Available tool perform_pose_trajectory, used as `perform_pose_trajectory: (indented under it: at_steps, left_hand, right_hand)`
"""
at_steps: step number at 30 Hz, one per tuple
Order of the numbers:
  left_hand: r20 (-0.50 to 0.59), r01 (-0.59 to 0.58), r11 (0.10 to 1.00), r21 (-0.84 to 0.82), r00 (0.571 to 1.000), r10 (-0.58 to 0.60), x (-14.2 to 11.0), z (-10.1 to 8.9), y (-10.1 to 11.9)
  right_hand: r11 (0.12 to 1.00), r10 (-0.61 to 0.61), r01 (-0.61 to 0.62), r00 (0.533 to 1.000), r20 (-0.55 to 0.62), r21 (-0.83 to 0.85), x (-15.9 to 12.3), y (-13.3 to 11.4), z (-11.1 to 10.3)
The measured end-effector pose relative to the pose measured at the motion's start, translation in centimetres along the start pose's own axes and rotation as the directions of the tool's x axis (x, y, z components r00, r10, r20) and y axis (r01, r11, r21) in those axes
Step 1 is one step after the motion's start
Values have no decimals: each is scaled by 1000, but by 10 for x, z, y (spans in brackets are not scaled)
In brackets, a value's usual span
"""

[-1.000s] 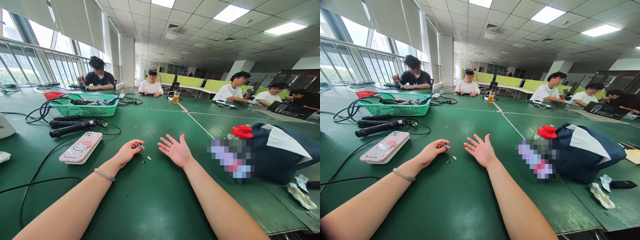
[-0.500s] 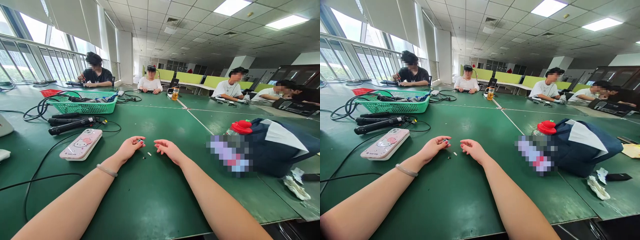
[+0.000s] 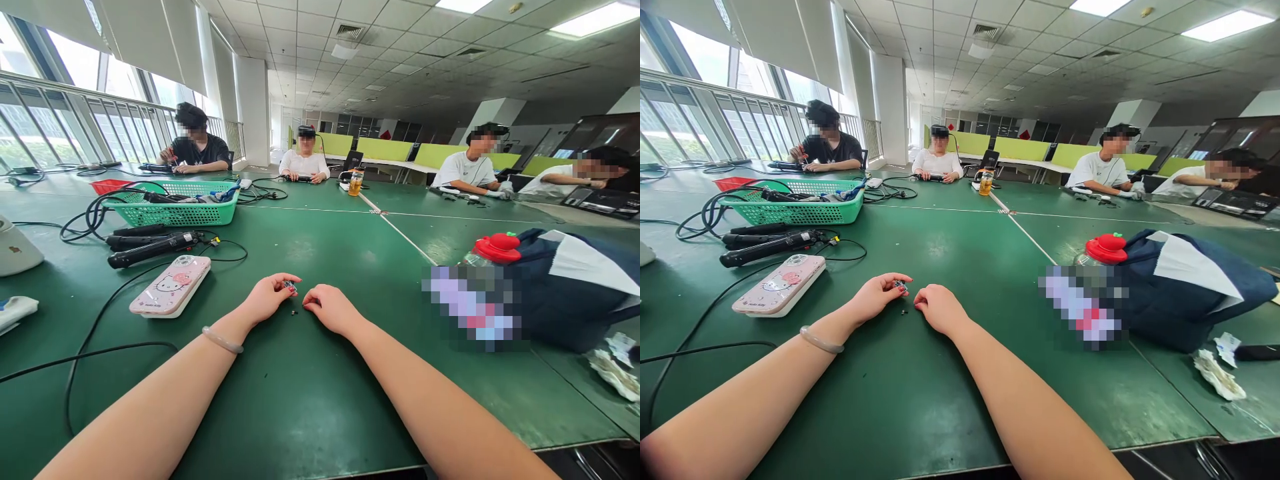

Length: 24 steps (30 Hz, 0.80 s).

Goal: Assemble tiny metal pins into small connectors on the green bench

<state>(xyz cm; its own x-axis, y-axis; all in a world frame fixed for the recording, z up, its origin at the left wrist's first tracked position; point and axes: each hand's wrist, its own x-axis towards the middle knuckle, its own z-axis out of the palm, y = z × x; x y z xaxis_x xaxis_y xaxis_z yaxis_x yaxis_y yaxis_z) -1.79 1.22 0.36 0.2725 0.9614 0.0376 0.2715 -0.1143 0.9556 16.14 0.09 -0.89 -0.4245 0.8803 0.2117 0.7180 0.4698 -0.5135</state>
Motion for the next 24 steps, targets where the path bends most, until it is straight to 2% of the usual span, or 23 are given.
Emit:
perform_pose_trajectory:
  at_steps: [7,13,17,24]
  left_hand:
    - [-4,1,997,82,1000,0,-1,1,1]
    - [2,-18,991,133,1000,18,2,-1,-3]
    - [17,-41,984,175,999,39,4,-2,-7]
    - [35,-75,976,203,997,69,3,-2,-8]
  right_hand:
    - [990,37,-36,999,-4,134,-4,4,-6]
    - [984,35,-35,999,2,174,-5,8,-10]
    - [991,76,-79,997,27,109,-7,9,-12]
    - [996,57,-59,998,33,62,-6,3,-12]
